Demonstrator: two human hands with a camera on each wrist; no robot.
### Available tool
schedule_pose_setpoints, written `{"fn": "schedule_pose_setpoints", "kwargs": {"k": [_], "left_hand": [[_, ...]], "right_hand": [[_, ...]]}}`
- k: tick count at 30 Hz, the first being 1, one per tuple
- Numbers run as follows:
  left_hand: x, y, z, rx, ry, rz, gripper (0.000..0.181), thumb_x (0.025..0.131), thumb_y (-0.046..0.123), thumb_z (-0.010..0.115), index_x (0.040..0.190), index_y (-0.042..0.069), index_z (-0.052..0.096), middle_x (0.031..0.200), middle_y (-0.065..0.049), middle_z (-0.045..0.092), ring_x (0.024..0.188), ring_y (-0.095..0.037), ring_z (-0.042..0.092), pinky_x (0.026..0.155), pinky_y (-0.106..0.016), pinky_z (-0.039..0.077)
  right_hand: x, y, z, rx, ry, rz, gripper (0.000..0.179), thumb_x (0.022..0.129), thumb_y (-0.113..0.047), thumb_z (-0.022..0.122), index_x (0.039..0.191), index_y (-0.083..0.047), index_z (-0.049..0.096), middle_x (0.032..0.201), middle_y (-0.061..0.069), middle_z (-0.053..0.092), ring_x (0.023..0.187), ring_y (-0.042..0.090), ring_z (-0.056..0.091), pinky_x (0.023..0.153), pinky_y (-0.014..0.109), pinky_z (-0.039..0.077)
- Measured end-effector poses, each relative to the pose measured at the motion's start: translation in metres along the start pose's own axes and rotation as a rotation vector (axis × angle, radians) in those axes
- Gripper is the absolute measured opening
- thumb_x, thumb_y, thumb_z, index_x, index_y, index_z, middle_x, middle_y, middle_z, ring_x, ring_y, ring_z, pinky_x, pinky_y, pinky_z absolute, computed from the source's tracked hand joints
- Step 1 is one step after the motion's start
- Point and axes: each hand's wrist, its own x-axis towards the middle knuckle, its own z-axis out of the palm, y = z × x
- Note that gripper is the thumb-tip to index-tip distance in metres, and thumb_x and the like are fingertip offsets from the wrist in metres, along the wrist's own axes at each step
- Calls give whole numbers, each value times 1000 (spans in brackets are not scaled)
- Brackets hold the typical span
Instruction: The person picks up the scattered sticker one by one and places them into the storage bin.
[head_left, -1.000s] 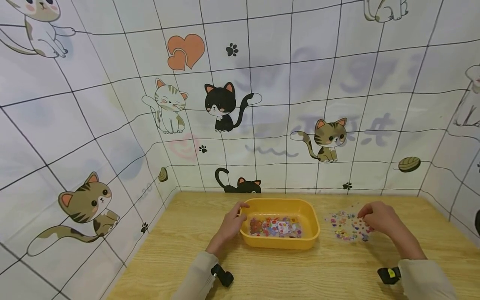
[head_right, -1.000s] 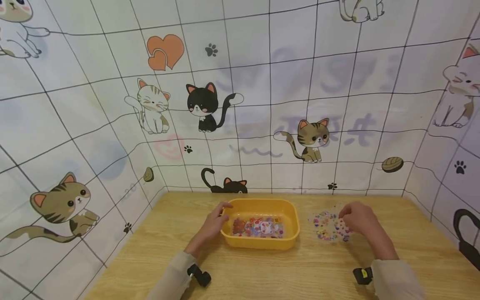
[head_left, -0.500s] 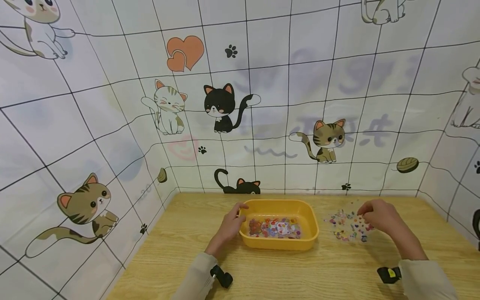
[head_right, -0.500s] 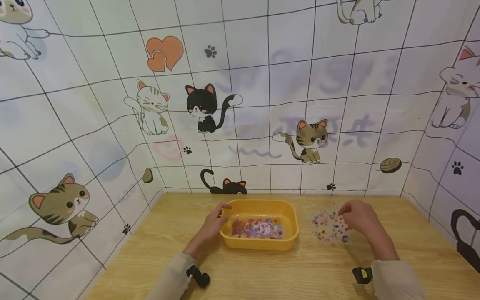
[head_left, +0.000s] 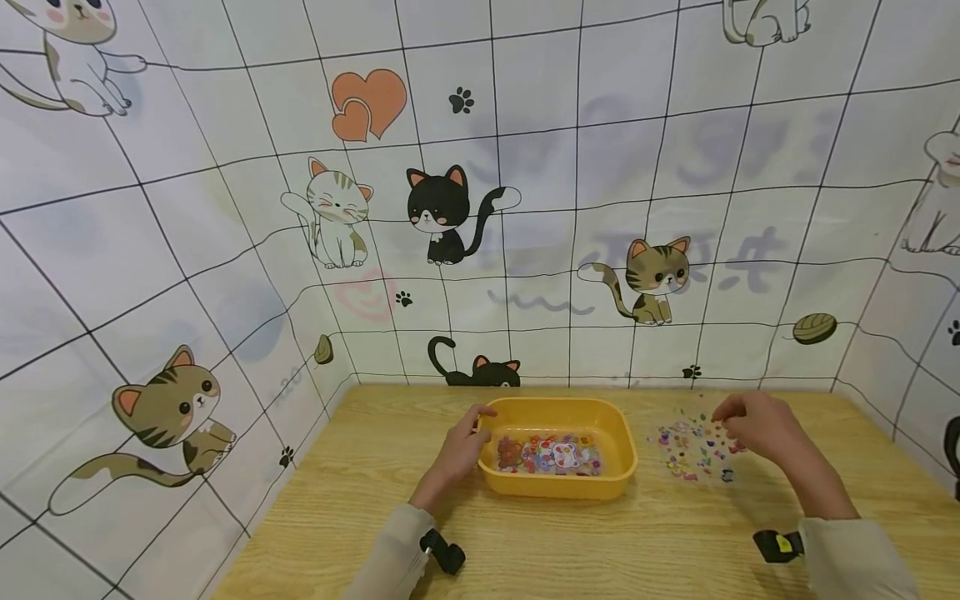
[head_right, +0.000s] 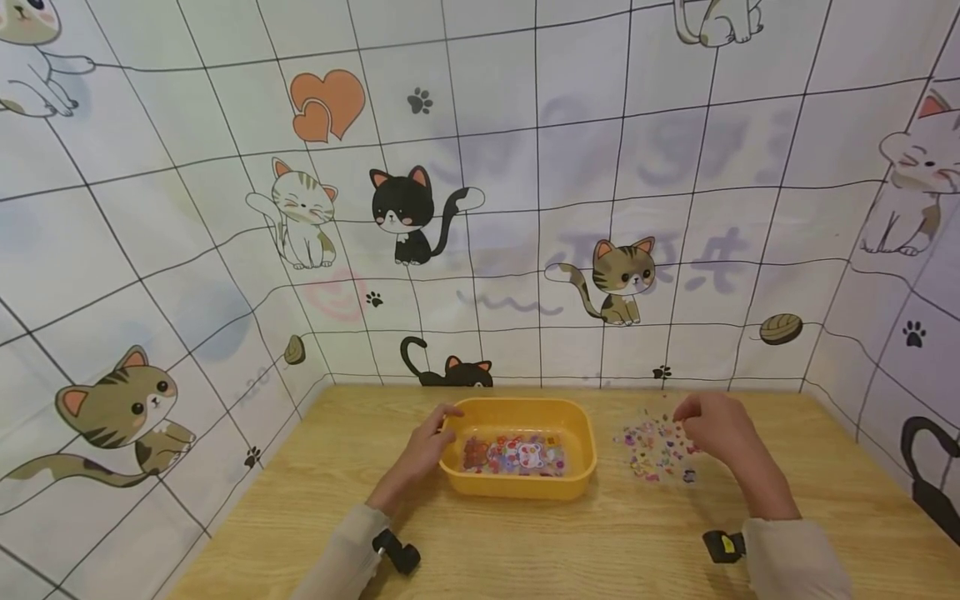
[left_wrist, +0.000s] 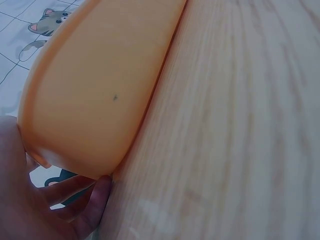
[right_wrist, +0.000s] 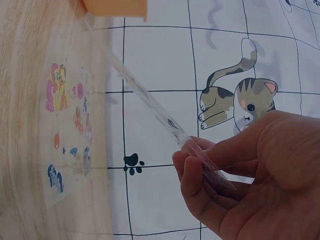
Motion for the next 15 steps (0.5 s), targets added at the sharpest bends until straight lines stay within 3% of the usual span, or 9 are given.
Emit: {"fn": "schedule_pose_setpoints", "kwargs": {"k": [15], "left_hand": [[-1, 3, -1, 4, 0, 3, 35, 101, 13, 47, 135, 16, 56, 140, -16, 60, 114, -28, 60, 94, -45, 53]], "right_hand": [[-4, -15, -8, -17, 19, -14, 24, 96, 1, 51, 109, 13, 68, 97, 28, 69, 67, 19, 63, 59, 36, 51]]}}
